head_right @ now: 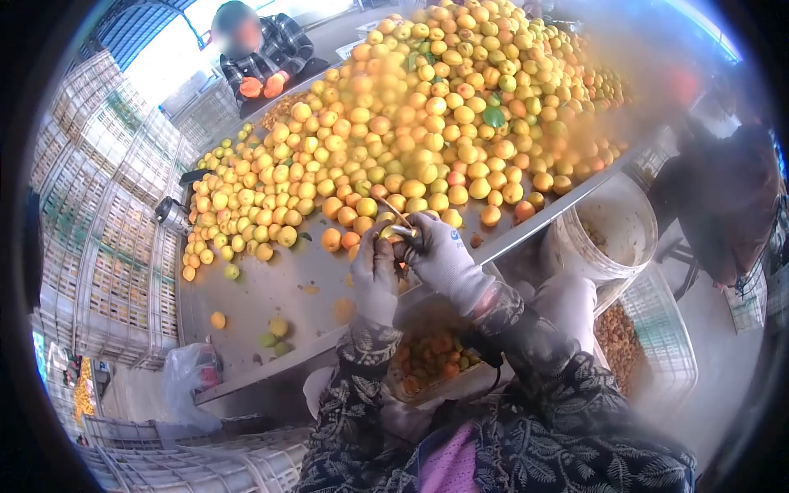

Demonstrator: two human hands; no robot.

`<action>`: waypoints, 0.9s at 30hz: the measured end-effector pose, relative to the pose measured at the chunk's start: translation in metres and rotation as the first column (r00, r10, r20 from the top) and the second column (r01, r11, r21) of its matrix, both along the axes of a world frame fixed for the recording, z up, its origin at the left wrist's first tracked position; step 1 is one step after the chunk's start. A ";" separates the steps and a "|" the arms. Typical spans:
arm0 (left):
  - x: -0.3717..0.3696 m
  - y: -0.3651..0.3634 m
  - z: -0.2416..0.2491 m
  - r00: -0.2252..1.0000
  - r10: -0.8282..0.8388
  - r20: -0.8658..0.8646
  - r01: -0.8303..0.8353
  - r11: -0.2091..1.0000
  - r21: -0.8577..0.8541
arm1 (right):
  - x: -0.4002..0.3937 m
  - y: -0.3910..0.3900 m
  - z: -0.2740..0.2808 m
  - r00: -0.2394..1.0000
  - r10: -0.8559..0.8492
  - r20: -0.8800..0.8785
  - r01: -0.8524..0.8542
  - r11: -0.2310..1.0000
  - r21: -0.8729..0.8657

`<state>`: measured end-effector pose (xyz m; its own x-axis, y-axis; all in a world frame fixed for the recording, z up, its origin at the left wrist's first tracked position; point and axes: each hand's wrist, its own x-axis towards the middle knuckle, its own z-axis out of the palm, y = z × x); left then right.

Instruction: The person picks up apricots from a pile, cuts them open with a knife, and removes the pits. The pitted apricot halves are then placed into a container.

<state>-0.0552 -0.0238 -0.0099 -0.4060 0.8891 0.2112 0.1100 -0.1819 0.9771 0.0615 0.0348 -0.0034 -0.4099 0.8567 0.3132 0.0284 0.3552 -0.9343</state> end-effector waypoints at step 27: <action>-0.004 -0.002 0.016 0.383 -0.239 0.892 0.310 0.943 0.120 | -0.013 0.026 0.037 0.802 -0.136 -0.582 -0.122 0.916 -0.381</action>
